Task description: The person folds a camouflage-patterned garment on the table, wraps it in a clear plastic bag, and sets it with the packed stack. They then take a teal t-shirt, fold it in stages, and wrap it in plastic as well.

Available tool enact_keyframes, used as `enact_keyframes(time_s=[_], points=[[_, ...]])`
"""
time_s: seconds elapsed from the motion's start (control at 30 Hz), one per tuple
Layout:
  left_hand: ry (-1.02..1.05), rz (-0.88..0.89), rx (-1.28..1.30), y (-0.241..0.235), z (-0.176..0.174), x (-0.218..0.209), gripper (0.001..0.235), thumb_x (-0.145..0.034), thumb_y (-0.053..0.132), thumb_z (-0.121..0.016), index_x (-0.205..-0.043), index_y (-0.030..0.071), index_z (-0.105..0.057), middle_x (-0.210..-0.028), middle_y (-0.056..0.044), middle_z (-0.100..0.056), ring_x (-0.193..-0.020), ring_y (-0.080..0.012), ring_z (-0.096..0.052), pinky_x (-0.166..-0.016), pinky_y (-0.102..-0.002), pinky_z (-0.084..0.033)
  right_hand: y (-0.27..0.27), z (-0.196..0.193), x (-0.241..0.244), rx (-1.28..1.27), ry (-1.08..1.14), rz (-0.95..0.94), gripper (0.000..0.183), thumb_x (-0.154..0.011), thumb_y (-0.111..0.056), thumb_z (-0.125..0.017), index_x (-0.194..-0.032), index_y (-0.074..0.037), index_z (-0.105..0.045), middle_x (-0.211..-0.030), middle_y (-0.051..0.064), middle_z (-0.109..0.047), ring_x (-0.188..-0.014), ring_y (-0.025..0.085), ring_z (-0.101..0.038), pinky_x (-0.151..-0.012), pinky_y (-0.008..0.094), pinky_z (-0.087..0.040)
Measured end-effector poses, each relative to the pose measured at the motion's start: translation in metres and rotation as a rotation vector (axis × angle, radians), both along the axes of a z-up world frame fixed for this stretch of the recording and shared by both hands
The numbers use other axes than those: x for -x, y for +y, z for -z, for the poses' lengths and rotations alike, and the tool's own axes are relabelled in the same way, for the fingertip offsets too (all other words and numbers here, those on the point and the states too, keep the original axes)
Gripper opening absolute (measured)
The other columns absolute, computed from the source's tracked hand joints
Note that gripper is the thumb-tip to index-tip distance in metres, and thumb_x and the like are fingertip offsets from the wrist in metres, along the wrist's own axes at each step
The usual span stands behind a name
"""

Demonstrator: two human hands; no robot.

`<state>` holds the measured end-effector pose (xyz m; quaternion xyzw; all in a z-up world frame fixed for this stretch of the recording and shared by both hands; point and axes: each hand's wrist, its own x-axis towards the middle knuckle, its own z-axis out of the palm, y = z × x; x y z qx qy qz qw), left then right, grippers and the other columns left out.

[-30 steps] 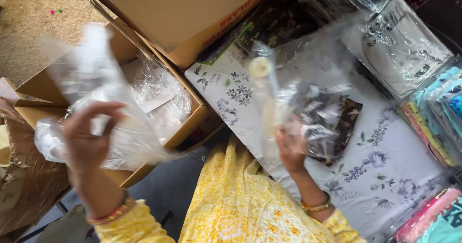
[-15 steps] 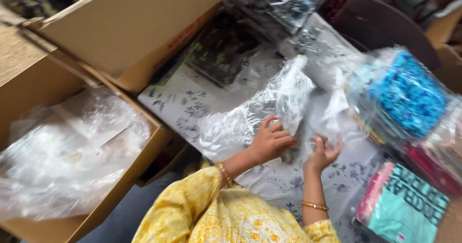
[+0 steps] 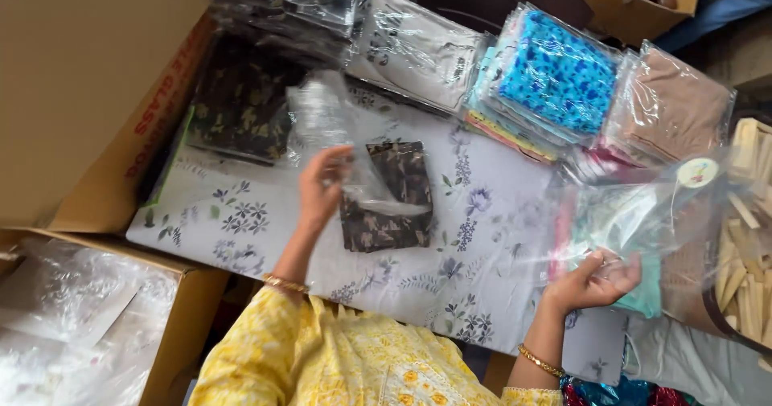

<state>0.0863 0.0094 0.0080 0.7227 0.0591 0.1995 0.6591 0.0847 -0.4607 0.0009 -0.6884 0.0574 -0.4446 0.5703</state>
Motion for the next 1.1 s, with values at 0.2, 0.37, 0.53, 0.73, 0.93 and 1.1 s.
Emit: enact_keyframes(time_s=[0.2, 0.37, 0.53, 0.73, 0.93, 1.1], points=[[0.03, -0.182, -0.21, 0.027, -0.03, 0.046, 0.057, -0.089, -0.022, -0.049, -0.13, 0.012, -0.069, -0.115, -0.008, -0.069, -0.099, -0.0167, -0.074, -0.087, -0.03, -0.058, 0.076, -0.016, -0.005, 0.424, 0.039, -0.133, 0.023, -0.104, -0.012, -0.067, -0.121, 0.002, -0.062, -0.104, 0.012, -0.069, -0.09, 0.018, -0.066, -0.084, 0.031, -0.053], [0.089, 0.369, 0.25, 0.007, -0.023, 0.091, 0.095, -0.076, 0.013, -0.084, -0.158, 0.021, -0.038, -0.153, -0.013, -0.052, -0.136, -0.0289, -0.056, -0.112, -0.045, -0.05, 0.253, -0.056, 0.026, 0.827, 0.091, -0.863, 0.049, -0.079, 0.012, -0.058, -0.124, -0.004, -0.068, -0.111, 0.016, -0.074, -0.097, 0.032, -0.073, -0.081, 0.042, -0.06], [0.038, 0.146, 0.554, -0.004, 0.0, 0.15, 0.129, -0.071, 0.027, -0.092, -0.167, 0.025, -0.006, -0.164, -0.01, -0.03, -0.145, -0.0314, -0.04, -0.113, -0.048, -0.043, 0.334, -0.039, 0.069, 1.114, 0.106, -1.179, 0.057, -0.086, -0.002, -0.067, -0.142, -0.007, -0.056, -0.116, 0.014, -0.068, -0.1, 0.03, -0.069, -0.085, 0.042, -0.057], [0.279, -0.676, 0.709, 0.068, 0.042, 0.219, 0.061, -0.085, 0.001, -0.072, -0.142, 0.005, -0.051, -0.118, -0.014, -0.07, -0.103, -0.0297, -0.069, -0.08, -0.038, -0.058, 0.359, -0.062, 0.107, 1.245, -0.045, -1.618, 0.051, -0.088, -0.016, -0.067, -0.137, -0.009, -0.059, -0.121, 0.013, -0.068, -0.11, 0.027, -0.067, -0.088, 0.044, -0.053], [0.226, -0.912, 0.322, 0.186, 0.086, 0.434, 0.044, -0.106, 0.002, -0.059, -0.149, 0.005, -0.051, -0.133, -0.02, -0.064, -0.117, -0.0318, -0.067, -0.096, -0.047, -0.056, 0.313, -0.012, 0.063, 0.742, 0.092, -1.43, 0.027, -0.094, -0.006, -0.066, -0.119, -0.009, -0.074, -0.102, 0.007, -0.076, -0.093, 0.022, -0.071, -0.082, 0.034, -0.059], [0.306, -1.237, 0.834, 0.233, 0.1, 0.521, 0.051, -0.108, 0.023, -0.056, -0.156, 0.015, -0.039, -0.151, -0.018, -0.047, -0.142, -0.0285, -0.054, -0.109, -0.055, -0.042, 0.198, 0.066, -0.017, 0.691, 0.488, -0.7, 0.044, -0.084, -0.002, -0.075, -0.127, -0.01, -0.068, -0.125, 0.009, -0.07, -0.119, 0.031, -0.063, -0.107, 0.045, -0.047]])
